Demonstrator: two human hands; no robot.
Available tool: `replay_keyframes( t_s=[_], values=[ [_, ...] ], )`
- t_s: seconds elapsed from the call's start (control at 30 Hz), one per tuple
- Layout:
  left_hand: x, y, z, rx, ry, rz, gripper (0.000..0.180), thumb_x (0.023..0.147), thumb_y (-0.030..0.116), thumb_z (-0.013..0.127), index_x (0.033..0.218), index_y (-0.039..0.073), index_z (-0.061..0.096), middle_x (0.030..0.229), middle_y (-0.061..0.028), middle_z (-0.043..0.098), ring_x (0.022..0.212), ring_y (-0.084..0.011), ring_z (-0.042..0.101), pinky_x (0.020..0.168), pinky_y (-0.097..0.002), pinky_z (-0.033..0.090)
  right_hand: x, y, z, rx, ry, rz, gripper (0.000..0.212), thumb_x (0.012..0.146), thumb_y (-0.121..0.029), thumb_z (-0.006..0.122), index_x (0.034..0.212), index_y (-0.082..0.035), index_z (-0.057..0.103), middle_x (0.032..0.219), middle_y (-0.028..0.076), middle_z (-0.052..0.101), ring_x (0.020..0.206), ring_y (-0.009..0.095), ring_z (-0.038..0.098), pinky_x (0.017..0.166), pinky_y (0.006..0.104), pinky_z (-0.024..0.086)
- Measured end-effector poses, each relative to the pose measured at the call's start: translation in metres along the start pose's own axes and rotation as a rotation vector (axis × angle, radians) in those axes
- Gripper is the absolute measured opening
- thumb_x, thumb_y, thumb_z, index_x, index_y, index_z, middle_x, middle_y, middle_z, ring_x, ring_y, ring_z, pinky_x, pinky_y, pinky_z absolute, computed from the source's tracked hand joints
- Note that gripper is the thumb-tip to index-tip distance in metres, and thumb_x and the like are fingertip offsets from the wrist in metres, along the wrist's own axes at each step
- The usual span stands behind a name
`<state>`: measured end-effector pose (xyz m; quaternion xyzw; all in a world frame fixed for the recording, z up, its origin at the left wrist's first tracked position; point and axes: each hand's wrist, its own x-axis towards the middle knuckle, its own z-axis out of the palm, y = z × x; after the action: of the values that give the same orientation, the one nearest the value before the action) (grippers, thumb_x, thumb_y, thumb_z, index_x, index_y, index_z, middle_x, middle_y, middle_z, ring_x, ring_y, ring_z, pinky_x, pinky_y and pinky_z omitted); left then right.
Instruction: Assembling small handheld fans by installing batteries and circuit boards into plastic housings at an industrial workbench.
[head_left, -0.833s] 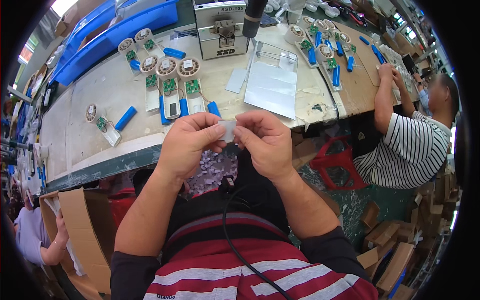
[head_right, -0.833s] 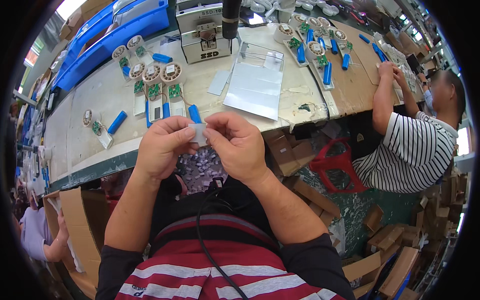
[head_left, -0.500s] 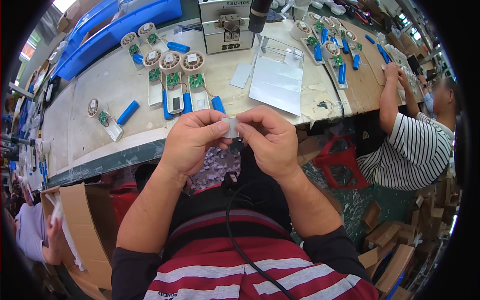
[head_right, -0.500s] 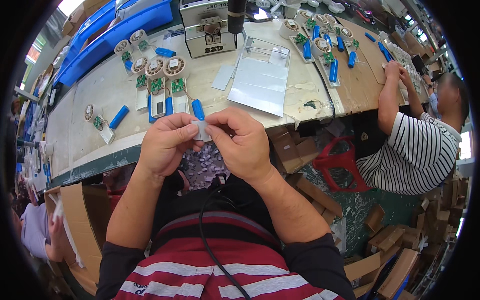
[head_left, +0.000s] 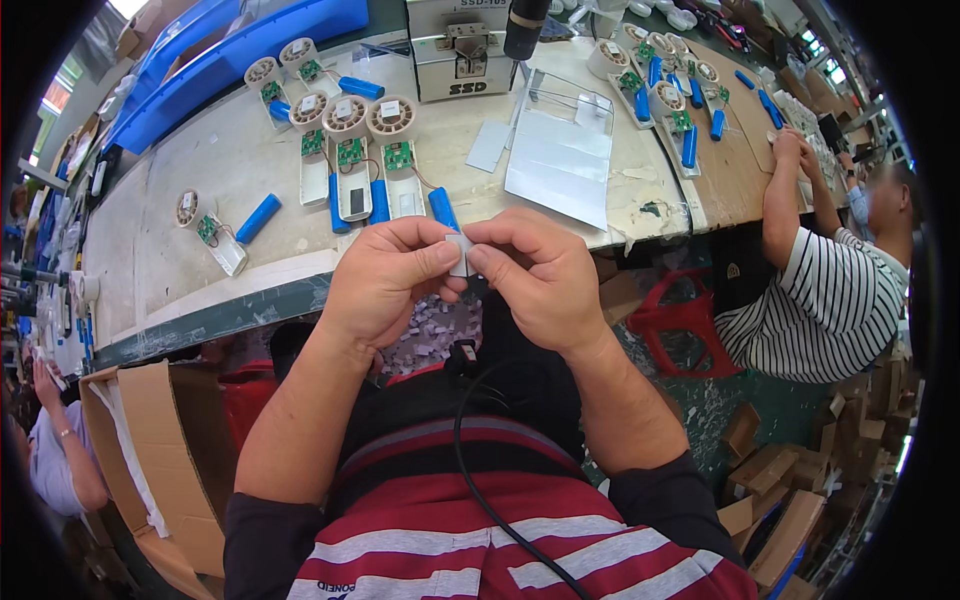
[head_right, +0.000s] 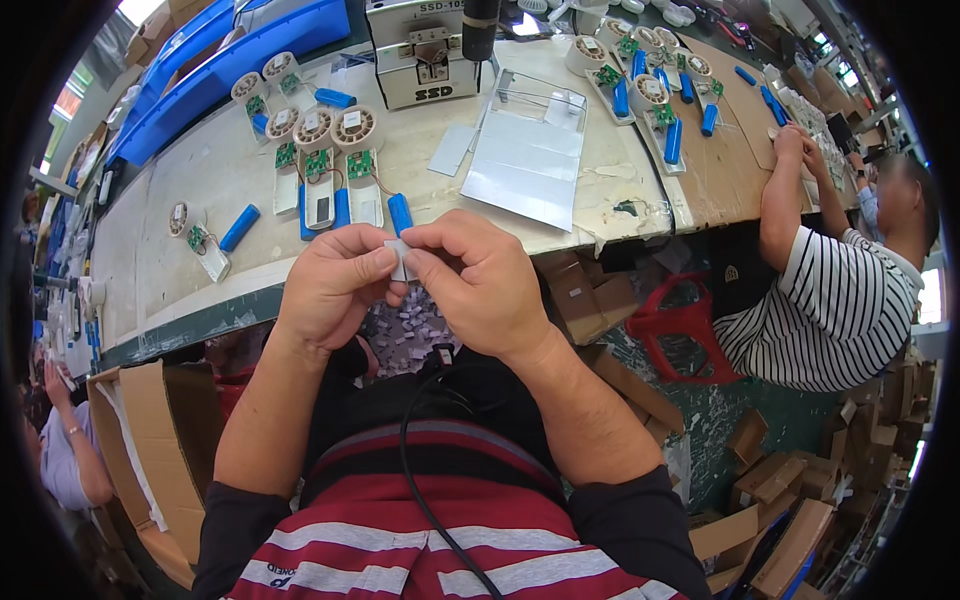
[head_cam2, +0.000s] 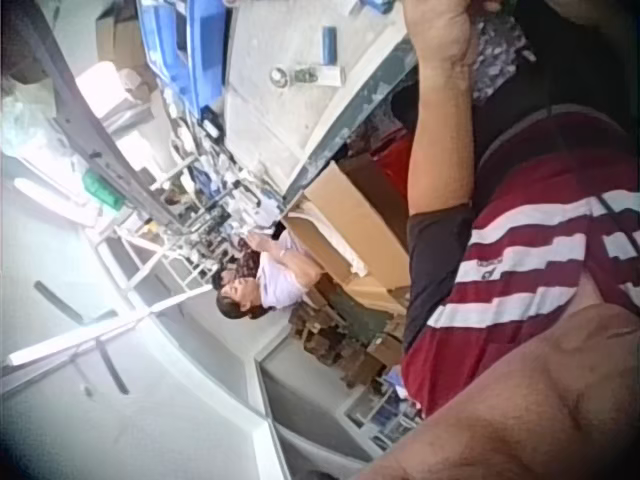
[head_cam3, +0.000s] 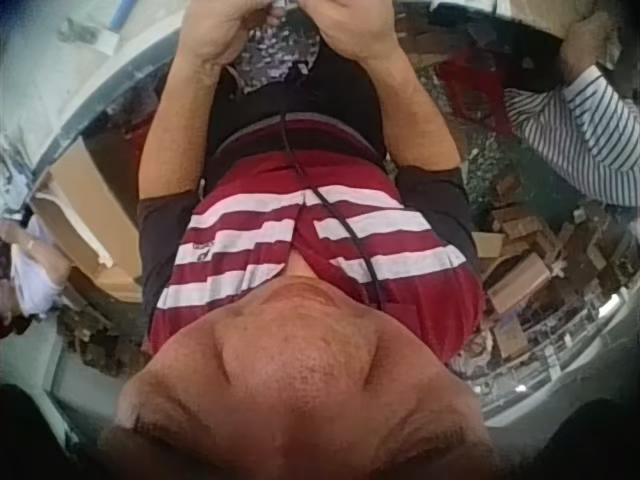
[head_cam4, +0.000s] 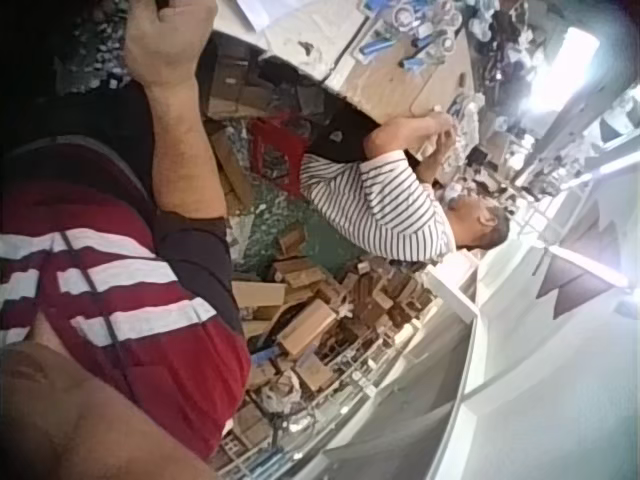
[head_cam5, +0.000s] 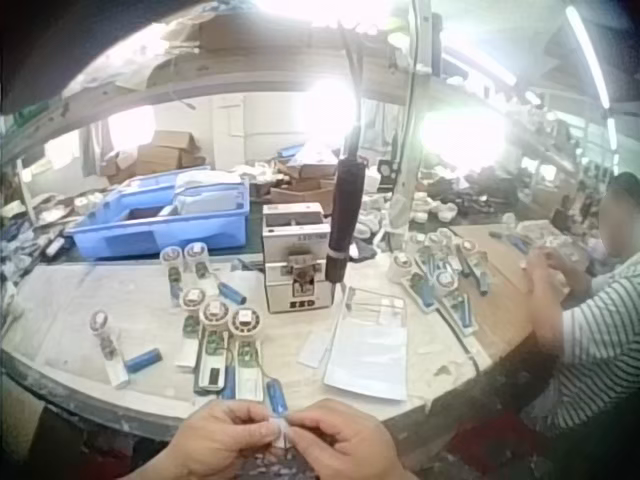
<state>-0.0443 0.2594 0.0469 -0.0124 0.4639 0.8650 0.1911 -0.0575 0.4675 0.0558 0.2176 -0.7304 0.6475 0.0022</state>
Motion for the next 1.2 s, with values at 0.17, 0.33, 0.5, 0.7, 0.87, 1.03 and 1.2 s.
replay_keyframes(
  t_s=[0.17, 0.33, 0.5, 0.7, 0.87, 1.03, 1.2],
  values=[
    [0.001, -0.003, -0.001, -0.047, -0.011, 0.022, 0.009, 0.100, 0.007, 0.072, 0.105, 0.000, 0.070, 0.092, -0.0089, 0.074, 0.076, -0.0156, 0.072, 0.067, -0.0277, 0.060, -0.001, -0.003, 0.003, 0.209, -0.070, 0.047, 0.020, 0.096, 0.003, 0.069, 0.115, 0.004, 0.074, 0.098, 0.008, 0.068, 0.083, 0.013, 0.072, 0.072, 0.0254, 0.055],
    [0.001, -0.005, -0.002, -0.050, -0.006, 0.024, 0.008, 0.100, 0.007, 0.073, 0.103, 0.001, 0.069, 0.091, -0.0080, 0.074, 0.076, -0.0151, 0.072, 0.066, -0.0274, 0.060, -0.001, -0.006, 0.004, 0.289, -0.106, 0.087, 0.022, 0.096, 0.004, 0.066, 0.117, 0.006, 0.072, 0.102, 0.010, 0.067, 0.086, 0.014, 0.074, 0.074, 0.0257, 0.057],
    [-0.001, -0.003, -0.004, -0.044, -0.002, 0.001, 0.011, 0.099, 0.007, 0.072, 0.107, 0.001, 0.067, 0.091, -0.0091, 0.073, 0.076, -0.0180, 0.070, 0.069, -0.0308, 0.058, 0.000, -0.011, 0.002, 0.267, -0.119, 0.123, 0.022, 0.097, 0.003, 0.066, 0.118, 0.006, 0.072, 0.101, 0.008, 0.068, 0.087, 0.014, 0.074, 0.075, 0.0258, 0.058],
    [-0.004, 0.002, 0.002, 0.026, 0.002, 0.016, 0.011, 0.098, 0.008, 0.075, 0.104, 0.001, 0.068, 0.090, -0.0069, 0.073, 0.074, -0.0143, 0.072, 0.066, -0.0267, 0.059, -0.003, -0.001, -0.001, 0.154, -0.021, 0.159, 0.020, 0.092, -0.001, 0.071, 0.112, 0.004, 0.072, 0.096, 0.005, 0.069, 0.080, 0.009, 0.068, 0.072, 0.0248, 0.056],
    [-0.006, 0.006, -0.004, 0.030, 0.019, 0.025, 0.011, 0.098, 0.008, 0.073, 0.104, 0.002, 0.066, 0.089, -0.0078, 0.072, 0.075, -0.0166, 0.072, 0.067, -0.0290, 0.059, -0.001, -0.005, -0.009, -0.110, 0.006, 0.028, 0.018, 0.090, -0.001, 0.072, 0.108, 0.002, 0.071, 0.098, 0.005, 0.071, 0.077, 0.008, 0.066, 0.070, 0.0247, 0.055],
    [-0.011, 0.002, -0.011, -0.066, 0.048, 0.070, 0.012, 0.096, 0.005, 0.068, 0.107, 0.003, 0.063, 0.092, -0.0117, 0.070, 0.078, -0.0220, 0.072, 0.068, -0.0335, 0.059, -0.003, -0.002, -0.001, 0.204, -0.004, 0.182, 0.015, 0.092, 0.000, 0.070, 0.106, 0.004, 0.070, 0.094, 0.006, 0.072, 0.078, 0.010, 0.068, 0.068, 0.0252, 0.056],
    [-0.021, -0.009, -0.011, -0.220, 0.000, 0.120, 0.023, 0.095, 0.000, 0.065, 0.118, 0.000, 0.061, 0.097, -0.0109, 0.070, 0.077, -0.0186, 0.068, 0.071, -0.0305, 0.056, 0.000, 0.008, 0.012, 0.703, -0.057, 0.447, 0.009, 0.097, 0.000, 0.066, 0.103, 0.006, 0.067, 0.089, 0.012, 0.073, 0.072, 0.016, 0.072, 0.063, 0.0262, 0.060]
  ],
)
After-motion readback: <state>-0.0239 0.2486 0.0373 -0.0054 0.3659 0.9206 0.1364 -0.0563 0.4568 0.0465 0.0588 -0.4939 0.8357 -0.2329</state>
